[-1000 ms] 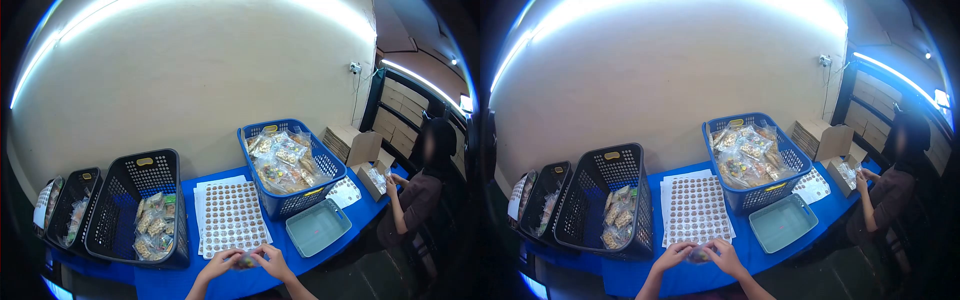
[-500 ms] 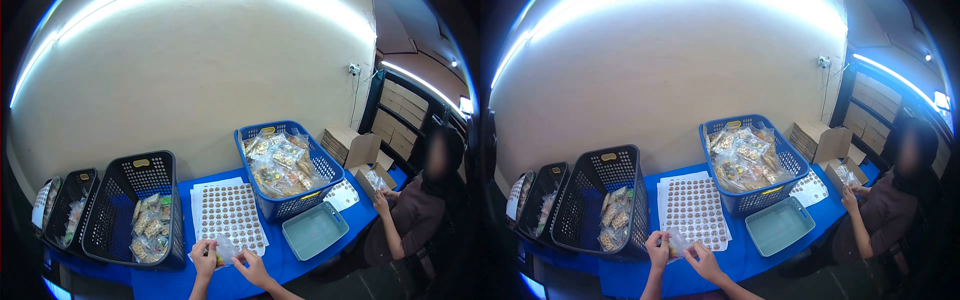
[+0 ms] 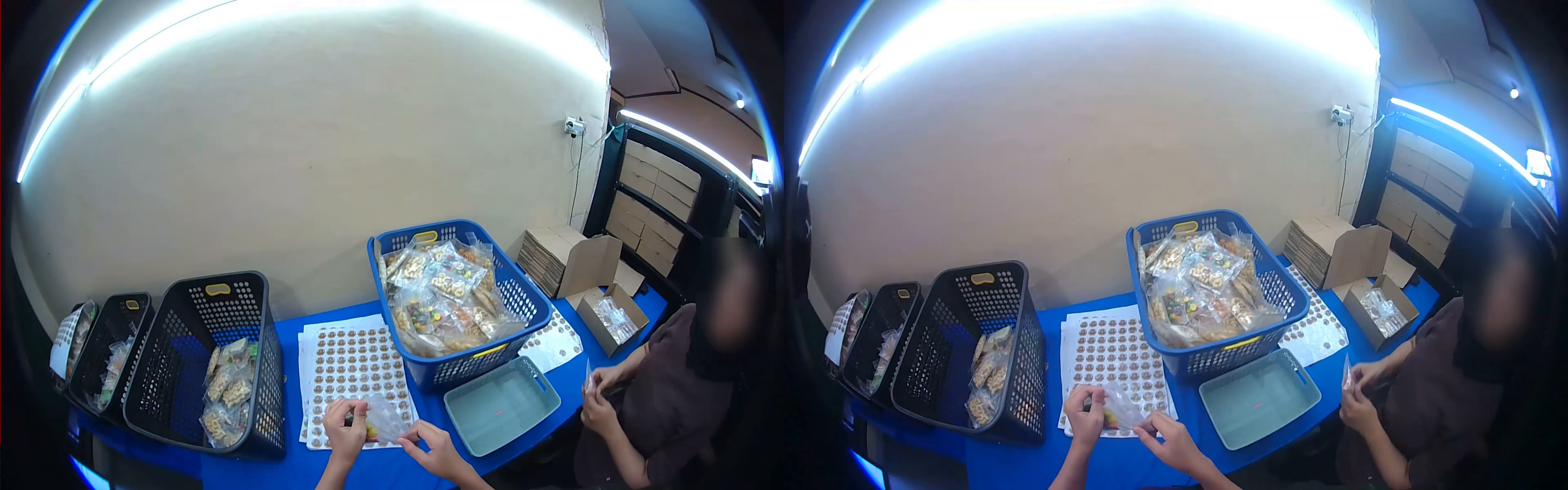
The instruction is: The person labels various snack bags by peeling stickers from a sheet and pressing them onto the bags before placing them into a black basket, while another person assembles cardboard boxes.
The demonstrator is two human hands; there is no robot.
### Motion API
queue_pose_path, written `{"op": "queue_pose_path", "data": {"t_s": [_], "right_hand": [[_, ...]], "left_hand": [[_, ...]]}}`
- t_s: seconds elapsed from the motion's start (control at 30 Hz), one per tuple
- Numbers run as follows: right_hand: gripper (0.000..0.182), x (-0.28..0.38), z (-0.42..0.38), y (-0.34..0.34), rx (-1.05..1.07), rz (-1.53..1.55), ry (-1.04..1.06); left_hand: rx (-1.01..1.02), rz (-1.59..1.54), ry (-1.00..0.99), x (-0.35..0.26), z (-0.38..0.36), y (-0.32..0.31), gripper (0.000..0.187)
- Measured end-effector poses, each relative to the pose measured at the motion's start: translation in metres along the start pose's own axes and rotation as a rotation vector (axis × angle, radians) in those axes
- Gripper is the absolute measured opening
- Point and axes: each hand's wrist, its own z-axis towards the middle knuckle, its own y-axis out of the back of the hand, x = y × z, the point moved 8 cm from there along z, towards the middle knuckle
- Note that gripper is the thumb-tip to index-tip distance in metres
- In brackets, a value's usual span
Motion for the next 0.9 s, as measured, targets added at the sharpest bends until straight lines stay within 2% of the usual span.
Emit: {"op": "queue_pose_path", "data": {"t_s": [0.1,0.17,0.2,0.3,0.33,0.43,0.47,0.57,0.6,0.63,0.7,0.73,0.83,0.87,0.9], "right_hand": [[0.011,-0.012,-0.008,0.024,0.027,0.006,-0.009],[0.012,-0.028,-0.018,0.039,-0.006,0.062,-0.044],[0.012,-0.046,-0.022,0.044,-0.027,0.075,-0.107],[0.014,-0.1,-0.025,0.04,-0.016,0.213,-0.259],[0.02,-0.112,-0.026,0.029,0.069,0.358,-0.385],[0.024,-0.119,-0.034,-0.001,0.373,0.677,-0.477],[0.019,-0.116,-0.039,-0.005,0.455,0.763,-0.563],[0.016,-0.106,-0.033,0.022,0.559,0.694,-0.424],[0.013,-0.103,-0.024,0.038,0.492,0.653,-0.429],[0.013,-0.111,-0.021,0.052,0.412,0.656,-0.417],[0.013,-0.12,-0.011,0.079,0.252,0.621,-0.457],[0.014,-0.12,-0.005,0.086,0.234,0.588,-0.435],[0.014,-0.123,0.003,0.097,0.202,0.503,-0.39],[0.015,-0.122,0.004,0.095,0.207,0.477,-0.384],[0.015,-0.123,0.005,0.095,0.21,0.45,-0.372]], "left_hand": [[-0.312,-0.334,0.349,0.039,0.009,0.016,0.021],[-0.366,-0.581,0.493,0.06,0.024,0.026,0.022],[-0.29,-0.611,0.55,0.06,0.024,0.018,0.025],[0.001,-0.807,0.558,0.05,0.004,-0.038,0.027],[0.097,-1.058,0.583,0.046,-0.006,-0.065,0.028],[0.364,-1.897,0.658,0.014,-0.034,-0.138,0.025],[0.457,-2.191,0.665,0.0,-0.036,-0.148,0.024],[0.355,-1.82,0.896,0.017,-0.048,-0.158,0.03],[0.327,-1.595,0.907,0.041,-0.056,-0.161,0.039],[0.272,-0.928,0.724,0.014,-0.047,-0.129,0.047],[0.128,-0.925,0.802,0.04,-0.052,-0.128,0.051],[0.147,-0.993,0.841,0.044,-0.058,-0.13,0.044],[0.344,-0.709,0.739,0.023,-0.068,-0.141,0.03],[0.375,-0.246,0.591,0.016,-0.06,-0.134,0.02],[0.292,-0.267,0.56,0.013,-0.059,-0.134,0.018]]}}
